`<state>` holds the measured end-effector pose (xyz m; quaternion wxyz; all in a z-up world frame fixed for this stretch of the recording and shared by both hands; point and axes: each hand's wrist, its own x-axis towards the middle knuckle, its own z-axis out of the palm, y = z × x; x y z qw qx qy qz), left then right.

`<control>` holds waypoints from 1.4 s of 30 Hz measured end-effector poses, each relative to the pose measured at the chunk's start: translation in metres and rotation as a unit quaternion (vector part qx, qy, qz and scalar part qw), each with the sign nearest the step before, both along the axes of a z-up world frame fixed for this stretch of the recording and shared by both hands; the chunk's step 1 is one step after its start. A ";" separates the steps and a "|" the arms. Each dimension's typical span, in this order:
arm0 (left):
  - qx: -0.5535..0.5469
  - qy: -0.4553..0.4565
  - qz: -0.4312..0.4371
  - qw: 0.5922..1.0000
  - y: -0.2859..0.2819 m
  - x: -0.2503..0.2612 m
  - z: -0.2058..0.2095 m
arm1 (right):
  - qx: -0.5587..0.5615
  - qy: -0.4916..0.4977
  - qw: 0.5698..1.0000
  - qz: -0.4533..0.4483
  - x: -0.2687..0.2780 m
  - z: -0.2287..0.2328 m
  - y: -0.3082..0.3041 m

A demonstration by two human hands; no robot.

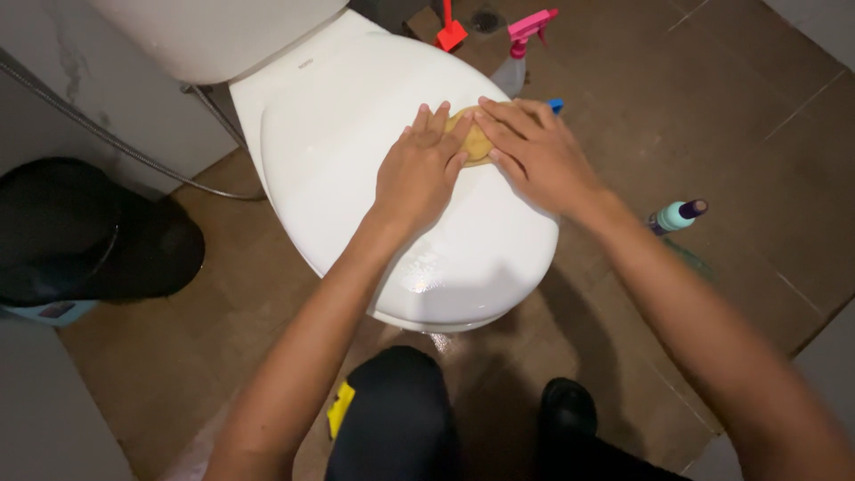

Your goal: Cleaning the exterior lid and surface of a toilet using a sponge and cleaning agents.

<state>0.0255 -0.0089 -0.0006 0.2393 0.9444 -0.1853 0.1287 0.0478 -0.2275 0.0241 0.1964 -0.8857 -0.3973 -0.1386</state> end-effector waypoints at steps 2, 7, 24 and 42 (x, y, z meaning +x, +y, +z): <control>0.003 0.001 -0.003 1.000 -0.001 0.003 0.000 | -0.003 -0.003 1.000 -0.008 -0.001 0.001 0.000; 0.001 -0.006 -0.014 1.000 0.003 0.001 0.007 | 0.001 0.006 1.000 -0.020 -0.004 0.001 0.003; -0.050 -0.041 -0.049 0.997 0.006 -0.034 0.007 | 0.020 0.008 0.998 -0.063 -0.050 -0.008 0.003; -0.015 -0.021 -0.032 0.999 -0.040 0.049 -0.017 | -0.010 -0.021 0.989 -0.146 0.015 -0.020 -0.010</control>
